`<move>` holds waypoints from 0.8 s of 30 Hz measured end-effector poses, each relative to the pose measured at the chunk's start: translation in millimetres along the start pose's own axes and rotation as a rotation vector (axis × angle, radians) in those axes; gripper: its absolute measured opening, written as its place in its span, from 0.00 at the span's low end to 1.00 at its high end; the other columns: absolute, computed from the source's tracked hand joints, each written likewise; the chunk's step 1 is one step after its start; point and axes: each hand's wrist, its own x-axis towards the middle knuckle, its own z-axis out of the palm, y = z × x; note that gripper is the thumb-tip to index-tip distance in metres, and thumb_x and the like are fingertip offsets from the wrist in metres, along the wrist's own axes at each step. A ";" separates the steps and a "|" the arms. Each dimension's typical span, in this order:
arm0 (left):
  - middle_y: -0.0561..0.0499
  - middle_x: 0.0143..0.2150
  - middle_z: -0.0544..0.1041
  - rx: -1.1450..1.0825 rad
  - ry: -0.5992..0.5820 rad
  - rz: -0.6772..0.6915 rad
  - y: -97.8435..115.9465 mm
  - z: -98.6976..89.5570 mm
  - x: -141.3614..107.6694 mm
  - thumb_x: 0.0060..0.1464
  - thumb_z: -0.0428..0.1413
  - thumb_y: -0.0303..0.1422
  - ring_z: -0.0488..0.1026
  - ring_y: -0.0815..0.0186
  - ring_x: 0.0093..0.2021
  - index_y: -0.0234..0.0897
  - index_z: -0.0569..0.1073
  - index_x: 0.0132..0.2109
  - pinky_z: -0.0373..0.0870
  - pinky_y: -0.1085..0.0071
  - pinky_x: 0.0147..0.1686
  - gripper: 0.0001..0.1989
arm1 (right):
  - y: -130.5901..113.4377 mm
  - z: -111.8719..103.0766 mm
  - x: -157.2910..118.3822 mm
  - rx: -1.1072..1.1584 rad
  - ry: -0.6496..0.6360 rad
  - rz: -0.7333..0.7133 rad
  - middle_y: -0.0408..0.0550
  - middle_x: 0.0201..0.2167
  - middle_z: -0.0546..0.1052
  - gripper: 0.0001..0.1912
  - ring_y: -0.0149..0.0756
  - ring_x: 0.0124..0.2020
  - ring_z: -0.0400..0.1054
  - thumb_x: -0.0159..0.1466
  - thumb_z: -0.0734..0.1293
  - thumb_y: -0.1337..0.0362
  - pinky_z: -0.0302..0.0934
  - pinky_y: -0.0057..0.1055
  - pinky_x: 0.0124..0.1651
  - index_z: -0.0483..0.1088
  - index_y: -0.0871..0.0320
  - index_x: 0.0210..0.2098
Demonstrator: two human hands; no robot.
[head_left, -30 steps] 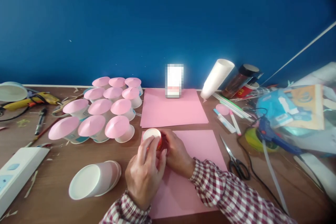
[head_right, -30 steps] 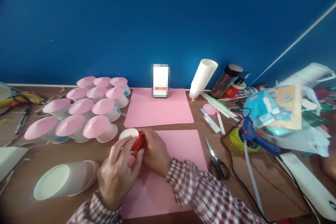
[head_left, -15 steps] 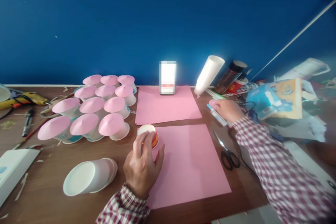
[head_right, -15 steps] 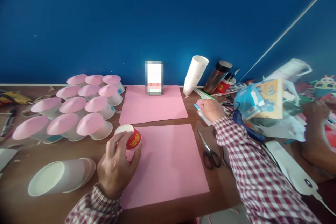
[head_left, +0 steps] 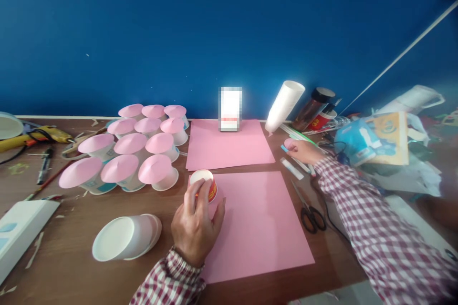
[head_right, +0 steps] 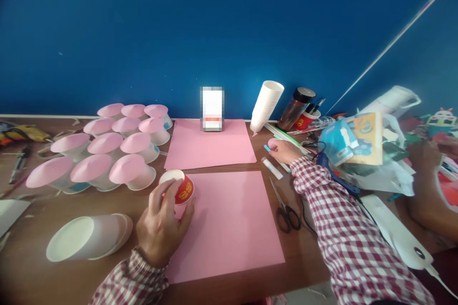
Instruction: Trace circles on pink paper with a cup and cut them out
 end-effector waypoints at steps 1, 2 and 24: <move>0.43 0.51 0.71 0.000 0.002 -0.002 -0.1 0.1 -0.3 0.52 0.56 0.38 0.73 0.60 0.45 0.35 0.66 0.55 0.69 0.70 0.35 0.24 | 0.8 -0.9 0.5 0.009 -0.009 0.005 0.45 0.29 0.76 0.04 0.35 0.32 0.69 0.56 0.64 0.63 0.59 0.28 0.35 0.70 0.56 0.28; 0.43 0.51 0.71 0.001 0.003 -0.002 -0.1 0.2 -0.4 0.52 0.57 0.38 0.72 0.60 0.45 0.35 0.66 0.55 0.69 0.70 0.35 0.24 | 0.9 -2.9 0.2 0.017 -0.010 0.021 0.45 0.28 0.75 0.05 0.36 0.32 0.69 0.57 0.64 0.62 0.59 0.28 0.34 0.69 0.56 0.27; 0.44 0.51 0.71 -0.003 -0.009 -0.006 0.5 -0.6 0.3 0.53 0.56 0.38 0.72 0.60 0.47 0.35 0.66 0.55 0.70 0.70 0.37 0.23 | -36.7 -4.1 -37.3 -0.300 0.089 0.076 0.52 0.39 0.76 0.21 0.44 0.33 0.71 0.68 0.48 0.54 0.54 0.32 0.30 0.62 0.50 0.54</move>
